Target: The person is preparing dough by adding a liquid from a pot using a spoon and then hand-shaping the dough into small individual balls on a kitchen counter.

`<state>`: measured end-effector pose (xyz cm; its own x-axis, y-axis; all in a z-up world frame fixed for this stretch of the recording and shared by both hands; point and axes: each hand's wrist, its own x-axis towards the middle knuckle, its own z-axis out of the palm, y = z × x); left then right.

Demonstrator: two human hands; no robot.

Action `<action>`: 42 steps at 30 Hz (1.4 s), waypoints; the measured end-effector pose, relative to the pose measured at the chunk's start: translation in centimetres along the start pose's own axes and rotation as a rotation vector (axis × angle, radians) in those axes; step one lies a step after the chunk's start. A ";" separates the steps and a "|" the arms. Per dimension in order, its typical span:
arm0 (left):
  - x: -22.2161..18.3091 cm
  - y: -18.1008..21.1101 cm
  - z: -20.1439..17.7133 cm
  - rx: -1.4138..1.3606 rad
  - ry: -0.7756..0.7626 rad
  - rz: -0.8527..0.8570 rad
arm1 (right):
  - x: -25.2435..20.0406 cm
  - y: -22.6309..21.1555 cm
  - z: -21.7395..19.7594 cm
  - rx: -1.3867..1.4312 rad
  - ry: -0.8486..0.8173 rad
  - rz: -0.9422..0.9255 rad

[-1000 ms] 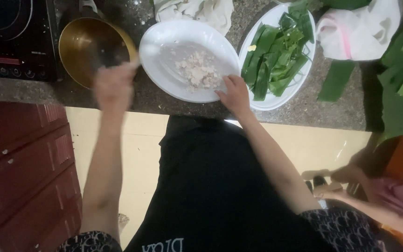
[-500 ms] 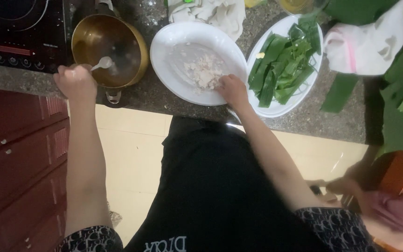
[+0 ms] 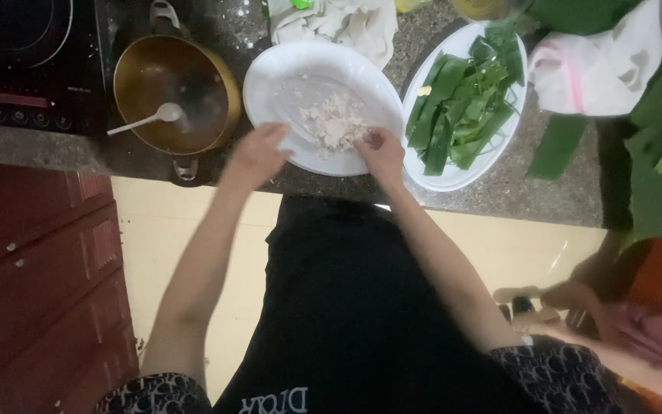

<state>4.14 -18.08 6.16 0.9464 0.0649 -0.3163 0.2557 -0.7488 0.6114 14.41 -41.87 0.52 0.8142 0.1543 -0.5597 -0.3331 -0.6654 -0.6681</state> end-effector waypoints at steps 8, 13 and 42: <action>6.4 2.7 8.0 -0.190 -0.003 -0.313 | 0.0 -0.8 1.5 0.175 -0.074 0.089; 6.5 1.9 10.0 -0.261 0.105 -0.156 | -0.7 -2.6 1.9 0.408 -0.153 0.134; 7.8 1.2 8.3 0.355 -0.192 0.465 | 1.8 -1.5 0.4 -0.945 -0.257 -0.774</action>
<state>10.21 -24.00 -1.59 0.8822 -0.4164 -0.2199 -0.2878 -0.8464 0.4481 16.15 -40.26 0.32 0.4924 0.8065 -0.3273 0.7500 -0.5839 -0.3107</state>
